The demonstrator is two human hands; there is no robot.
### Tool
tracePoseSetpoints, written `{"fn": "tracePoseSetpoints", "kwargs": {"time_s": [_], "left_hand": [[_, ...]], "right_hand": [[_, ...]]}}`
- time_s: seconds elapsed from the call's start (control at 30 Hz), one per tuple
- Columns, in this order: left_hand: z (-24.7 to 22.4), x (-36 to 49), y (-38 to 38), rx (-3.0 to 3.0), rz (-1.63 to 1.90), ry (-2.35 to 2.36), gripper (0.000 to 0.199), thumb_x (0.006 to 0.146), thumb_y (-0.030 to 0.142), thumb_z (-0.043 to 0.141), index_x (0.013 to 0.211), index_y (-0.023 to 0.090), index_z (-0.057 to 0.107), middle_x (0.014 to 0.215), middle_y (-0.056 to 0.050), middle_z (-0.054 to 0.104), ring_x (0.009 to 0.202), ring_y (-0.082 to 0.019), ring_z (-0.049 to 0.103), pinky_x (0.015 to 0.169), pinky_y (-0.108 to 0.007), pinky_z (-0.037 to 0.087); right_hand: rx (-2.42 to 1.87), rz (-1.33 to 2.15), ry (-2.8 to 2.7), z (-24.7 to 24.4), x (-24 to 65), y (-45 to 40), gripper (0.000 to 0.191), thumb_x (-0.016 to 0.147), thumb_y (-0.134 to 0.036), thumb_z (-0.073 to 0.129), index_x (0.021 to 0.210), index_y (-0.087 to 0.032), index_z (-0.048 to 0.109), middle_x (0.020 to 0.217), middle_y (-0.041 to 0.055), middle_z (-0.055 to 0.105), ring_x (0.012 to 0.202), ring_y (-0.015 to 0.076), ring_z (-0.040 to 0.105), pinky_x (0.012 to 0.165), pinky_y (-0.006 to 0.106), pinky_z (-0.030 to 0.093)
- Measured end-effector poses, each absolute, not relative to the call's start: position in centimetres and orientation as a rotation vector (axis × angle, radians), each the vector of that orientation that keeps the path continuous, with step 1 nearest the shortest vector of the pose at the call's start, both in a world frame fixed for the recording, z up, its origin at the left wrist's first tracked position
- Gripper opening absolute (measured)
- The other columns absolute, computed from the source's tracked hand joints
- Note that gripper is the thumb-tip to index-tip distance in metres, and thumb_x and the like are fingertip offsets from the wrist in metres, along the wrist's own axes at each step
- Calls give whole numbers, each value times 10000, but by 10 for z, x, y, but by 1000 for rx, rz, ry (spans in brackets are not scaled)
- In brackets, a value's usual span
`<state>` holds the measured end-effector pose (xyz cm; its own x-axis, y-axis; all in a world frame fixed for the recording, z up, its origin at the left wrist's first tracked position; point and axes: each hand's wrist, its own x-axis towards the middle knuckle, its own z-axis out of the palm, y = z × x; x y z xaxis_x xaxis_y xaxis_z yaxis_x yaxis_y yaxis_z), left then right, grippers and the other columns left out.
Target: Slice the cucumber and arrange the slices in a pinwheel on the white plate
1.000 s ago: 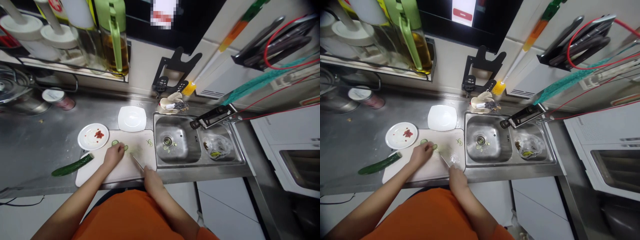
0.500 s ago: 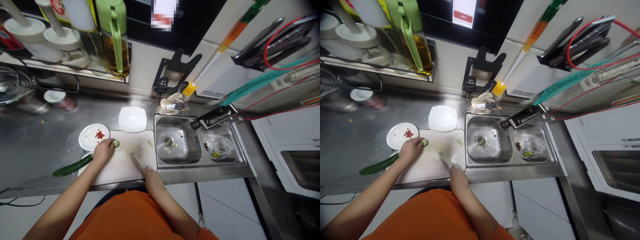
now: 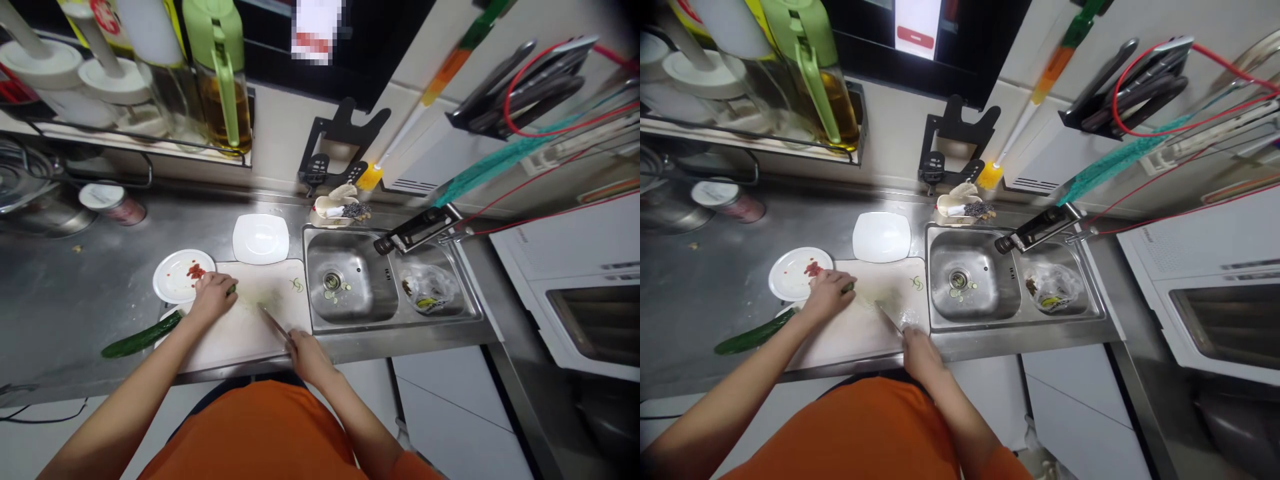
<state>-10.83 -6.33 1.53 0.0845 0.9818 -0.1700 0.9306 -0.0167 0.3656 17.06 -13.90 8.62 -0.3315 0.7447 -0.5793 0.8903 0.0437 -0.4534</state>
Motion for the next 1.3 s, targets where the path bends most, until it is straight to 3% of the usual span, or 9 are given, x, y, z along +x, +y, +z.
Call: {"fn": "tracePoseSetpoints", "kwargs": {"time_s": [0.23,0.43,0.67,0.87,1.13,1.3], "left_hand": [[15,-112,-58,2013,167,1859,309,767,312,517,1023,245,677,1152,-76,651,1078,-318,422,866,-454,304],[21,-110,-58,2015,145,1873,303,765,306,505,1003,245,682,1138,-84,655,1086,-328,413,839,-449,308],[22,-110,-57,2024,123,1886,313,760,303,502,1006,243,687,1125,-91,657,1066,-325,425,846,-453,316],[21,-111,-57,2007,124,1885,304,759,303,514,1001,249,689,1130,-91,657,1082,-330,420,858,-456,315],[19,-112,-59,2002,175,1870,305,777,303,509,1021,248,683,1130,-90,657,1081,-319,430,863,-455,310],[17,-112,-59,2010,160,1857,316,781,295,505,1044,247,674,1148,-83,655,1104,-319,432,886,-459,305]], "right_hand": [[1793,-1409,2552,87,189,-147,535,809,-82,435,1336,-169,471,1165,119,561,1105,196,523,987,349,412],[2125,-947,2487,62,171,-148,662,776,-4,371,1427,-123,371,1324,192,386,1195,227,458,1006,380,403],[2202,-615,1934,50,137,-135,632,827,19,352,1447,-99,336,1344,217,407,1204,255,483,990,313,393],[2141,-495,1921,42,129,-136,614,849,14,303,1449,-111,333,1318,201,471,1177,247,489,974,330,423],[2028,-501,1944,39,122,-131,584,857,6,282,1438,-30,324,1301,269,458,1144,287,491,801,365,534],[2008,-498,1935,48,122,-128,557,866,-8,317,1419,-53,365,1282,253,471,1133,274,506,827,358,518]]}}
